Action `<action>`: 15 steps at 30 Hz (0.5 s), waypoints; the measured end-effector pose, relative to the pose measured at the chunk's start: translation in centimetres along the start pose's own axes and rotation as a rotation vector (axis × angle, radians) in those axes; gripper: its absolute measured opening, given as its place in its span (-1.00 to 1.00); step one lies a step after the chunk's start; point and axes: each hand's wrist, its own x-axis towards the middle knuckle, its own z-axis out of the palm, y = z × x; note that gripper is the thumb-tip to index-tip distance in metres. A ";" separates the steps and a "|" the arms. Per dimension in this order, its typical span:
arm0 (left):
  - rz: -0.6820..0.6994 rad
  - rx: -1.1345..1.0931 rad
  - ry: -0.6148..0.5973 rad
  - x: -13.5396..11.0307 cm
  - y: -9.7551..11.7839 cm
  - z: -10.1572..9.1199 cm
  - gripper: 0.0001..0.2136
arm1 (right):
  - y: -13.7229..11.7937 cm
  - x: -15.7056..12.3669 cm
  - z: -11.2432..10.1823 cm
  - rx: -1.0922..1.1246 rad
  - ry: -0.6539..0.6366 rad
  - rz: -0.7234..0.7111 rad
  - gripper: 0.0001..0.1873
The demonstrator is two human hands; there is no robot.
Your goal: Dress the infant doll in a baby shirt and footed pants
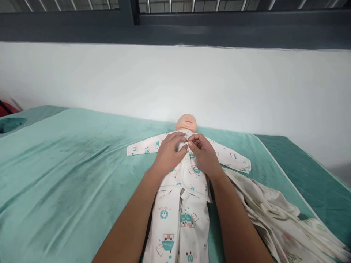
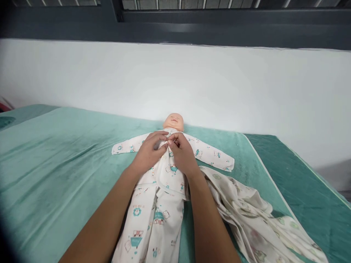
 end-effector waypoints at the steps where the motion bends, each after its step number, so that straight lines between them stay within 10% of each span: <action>1: -0.001 -0.039 -0.047 0.0 -0.2 -0.3 -0.83 | 0.1 0.1 -0.1 0.019 0.009 0.002 -0.90; 6: 0.024 -0.191 -0.210 0.2 -1.2 -1.5 -0.75 | 0.5 0.4 -0.4 0.096 0.027 0.009 -0.87; 15: 0.003 -0.211 -0.137 0.2 -1.6 -0.9 -0.84 | -0.1 0.1 -0.3 0.100 0.006 0.045 -0.84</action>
